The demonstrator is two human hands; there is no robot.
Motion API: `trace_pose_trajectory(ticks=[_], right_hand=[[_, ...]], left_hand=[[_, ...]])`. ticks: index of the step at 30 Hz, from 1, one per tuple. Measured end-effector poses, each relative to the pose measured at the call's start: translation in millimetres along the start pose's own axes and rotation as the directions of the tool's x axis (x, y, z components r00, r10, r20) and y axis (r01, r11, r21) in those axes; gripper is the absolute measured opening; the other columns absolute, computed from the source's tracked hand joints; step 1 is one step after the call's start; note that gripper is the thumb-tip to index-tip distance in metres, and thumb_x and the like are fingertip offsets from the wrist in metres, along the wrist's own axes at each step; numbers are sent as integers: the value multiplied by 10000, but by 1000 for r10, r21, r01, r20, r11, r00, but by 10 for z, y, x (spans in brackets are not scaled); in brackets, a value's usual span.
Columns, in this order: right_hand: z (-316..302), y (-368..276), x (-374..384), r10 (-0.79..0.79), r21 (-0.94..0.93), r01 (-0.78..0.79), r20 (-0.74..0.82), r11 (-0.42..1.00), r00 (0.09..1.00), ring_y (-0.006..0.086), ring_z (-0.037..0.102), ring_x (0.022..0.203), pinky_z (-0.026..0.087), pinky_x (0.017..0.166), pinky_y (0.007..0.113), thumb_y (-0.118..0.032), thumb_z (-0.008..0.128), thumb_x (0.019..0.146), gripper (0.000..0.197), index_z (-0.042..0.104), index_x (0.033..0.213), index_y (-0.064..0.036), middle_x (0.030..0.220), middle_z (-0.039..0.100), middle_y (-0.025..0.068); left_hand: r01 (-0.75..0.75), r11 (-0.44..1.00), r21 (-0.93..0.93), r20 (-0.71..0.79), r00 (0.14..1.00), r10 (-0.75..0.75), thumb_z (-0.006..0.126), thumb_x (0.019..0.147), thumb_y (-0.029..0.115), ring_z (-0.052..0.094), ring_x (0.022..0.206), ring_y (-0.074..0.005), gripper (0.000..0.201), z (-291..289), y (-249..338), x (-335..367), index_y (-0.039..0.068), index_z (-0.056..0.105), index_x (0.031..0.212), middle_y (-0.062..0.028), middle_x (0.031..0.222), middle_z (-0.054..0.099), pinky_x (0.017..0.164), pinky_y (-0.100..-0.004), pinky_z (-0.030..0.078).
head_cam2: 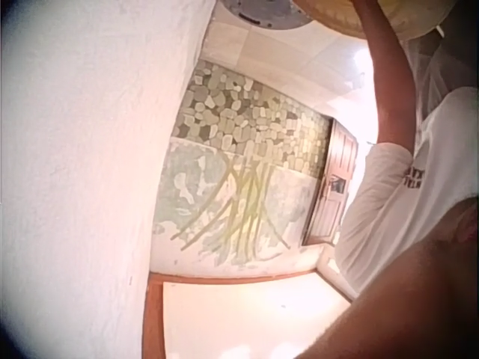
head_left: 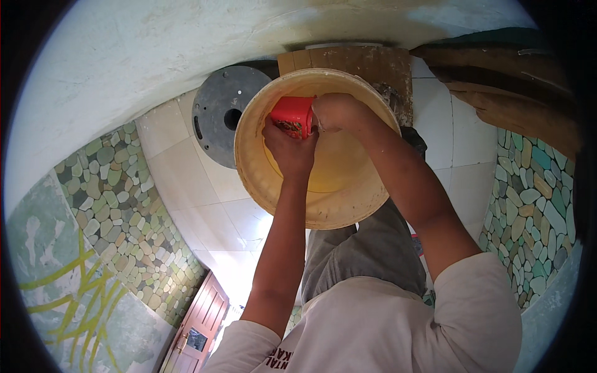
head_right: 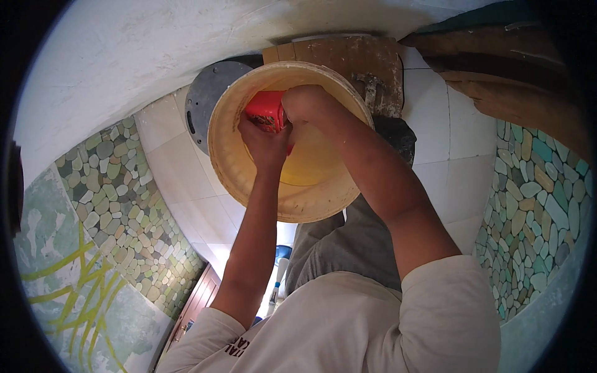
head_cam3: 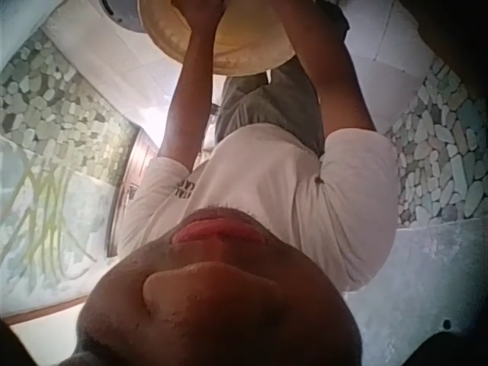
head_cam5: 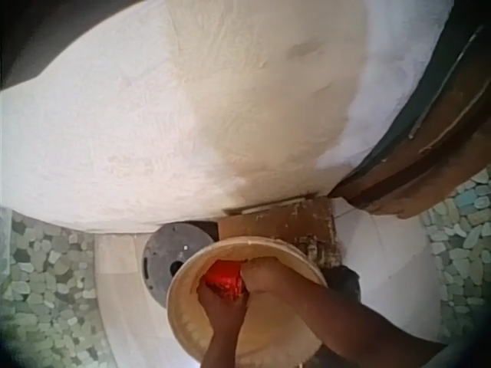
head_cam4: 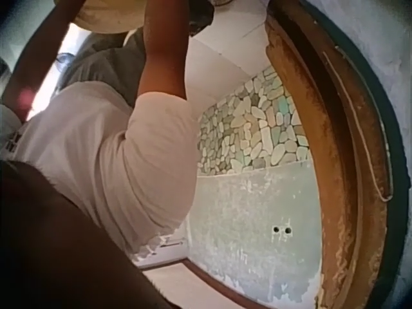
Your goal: The recorder is washing a red plastic container and its lid in a bucket of soapy water.
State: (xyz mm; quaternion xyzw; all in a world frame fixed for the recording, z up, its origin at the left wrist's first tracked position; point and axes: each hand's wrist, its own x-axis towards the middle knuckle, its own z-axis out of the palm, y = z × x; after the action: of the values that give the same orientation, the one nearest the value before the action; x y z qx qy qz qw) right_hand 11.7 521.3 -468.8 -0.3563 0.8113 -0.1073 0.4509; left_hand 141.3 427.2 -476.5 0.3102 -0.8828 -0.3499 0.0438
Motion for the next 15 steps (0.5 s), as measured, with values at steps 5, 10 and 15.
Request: trace_pose_trajectory(ticks=[5, 10, 15], right_hand=[[-128, 45, -81, -16, -25, 16, 14, 1000, 1000, 329, 676, 768, 532, 672, 418, -47, 633, 655, 147, 695, 778, 5, 834, 680, 204], [-136, 92, -84, 58, 55, -55, -60, 997, 997, 331, 679, 778, 537, 675, 416, -69, 646, 679, 158, 692, 805, 14, 846, 680, 215], [-123, 102, -88, 36, 118, -20, -136, 993, 990, 341, 679, 805, 539, 690, 426, -52, 640, 695, 185, 685, 856, 27, 884, 680, 222]], left_hand=[[-94, 994, -54, -4, 996, 94, 844, 574, 134, 419, 1164, -396, 976, -146, 90, -51, -41, 277, 1348, -236, 1260, 415, 1003, -454, 353], [-94, 995, -30, 78, 992, 96, 857, 610, 142, 438, 1160, -321, 957, -316, 100, -186, -44, 253, 1329, -201, 1241, 379, 990, -377, 374], [-292, 951, 101, 85, 955, 284, 862, 604, 141, 375, 1245, -335, 974, -590, 110, -356, -10, 243, 1340, -202, 1293, 357, 1047, -401, 324]])
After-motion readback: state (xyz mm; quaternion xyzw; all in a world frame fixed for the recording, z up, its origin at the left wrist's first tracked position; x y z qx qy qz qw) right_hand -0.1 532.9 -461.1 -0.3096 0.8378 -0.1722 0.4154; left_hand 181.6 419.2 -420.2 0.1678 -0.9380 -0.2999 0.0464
